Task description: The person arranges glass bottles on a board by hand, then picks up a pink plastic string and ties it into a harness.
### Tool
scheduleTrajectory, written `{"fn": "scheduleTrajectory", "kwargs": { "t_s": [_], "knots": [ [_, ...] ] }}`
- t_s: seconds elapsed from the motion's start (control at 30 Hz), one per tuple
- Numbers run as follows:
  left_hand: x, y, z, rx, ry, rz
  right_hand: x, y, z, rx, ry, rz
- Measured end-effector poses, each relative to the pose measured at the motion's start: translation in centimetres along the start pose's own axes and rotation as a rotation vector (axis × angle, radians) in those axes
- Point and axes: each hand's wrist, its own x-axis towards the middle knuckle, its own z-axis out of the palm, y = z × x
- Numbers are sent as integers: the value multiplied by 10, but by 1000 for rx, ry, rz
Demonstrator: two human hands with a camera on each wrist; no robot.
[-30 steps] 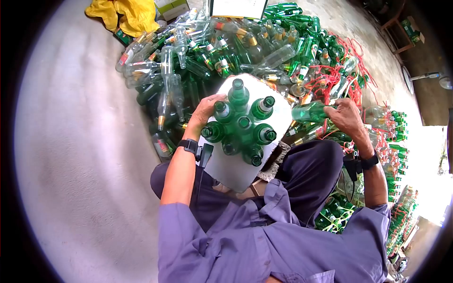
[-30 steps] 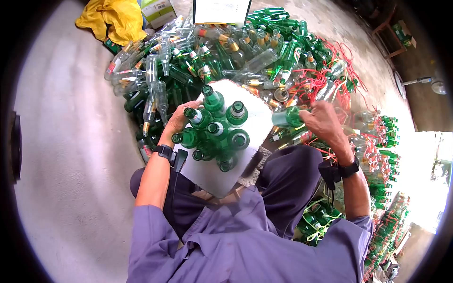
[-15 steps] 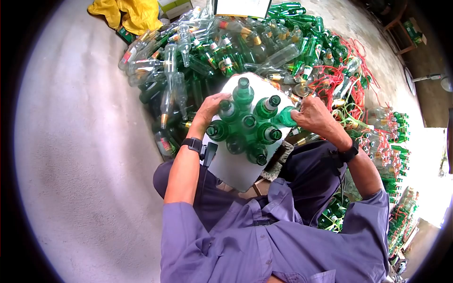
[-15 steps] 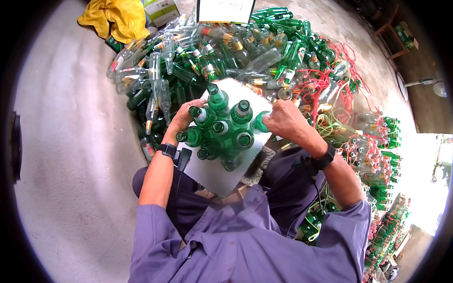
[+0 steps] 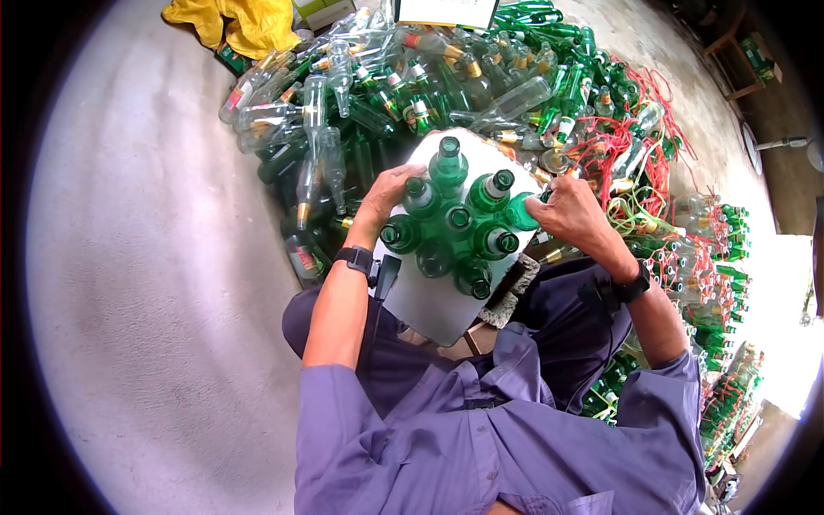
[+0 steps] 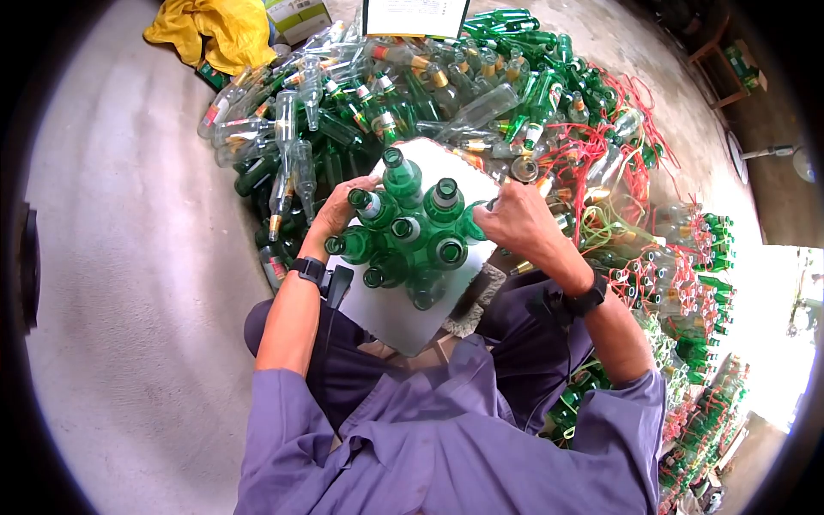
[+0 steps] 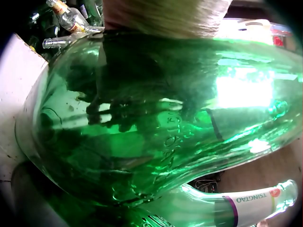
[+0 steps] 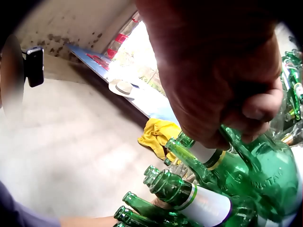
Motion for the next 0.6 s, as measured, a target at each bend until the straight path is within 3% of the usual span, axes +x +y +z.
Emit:
{"fn": "scheduleTrajectory", "kwargs": {
  "t_s": [0.13,0.2,0.4,0.47,0.5,0.53,0.6],
  "knots": [
    [1,-2,0,93,12,90,-11,5,2,-26,41,-29],
    [-2,1,1,139,9,135,-17,2,-1,62,-66,23],
    [-4,7,4,-51,43,-53,-32,50,31,178,-43,-29],
    [-4,11,4,29,0,-54,-36,64,42,206,55,127],
    [-5,15,6,29,2,-52,-36,85,44,337,-162,411],
    [-6,18,9,63,-3,6,-33,91,53,337,-163,408],
    [-5,17,9,97,-7,63,-30,101,68,966,-56,836]
  ]
}}
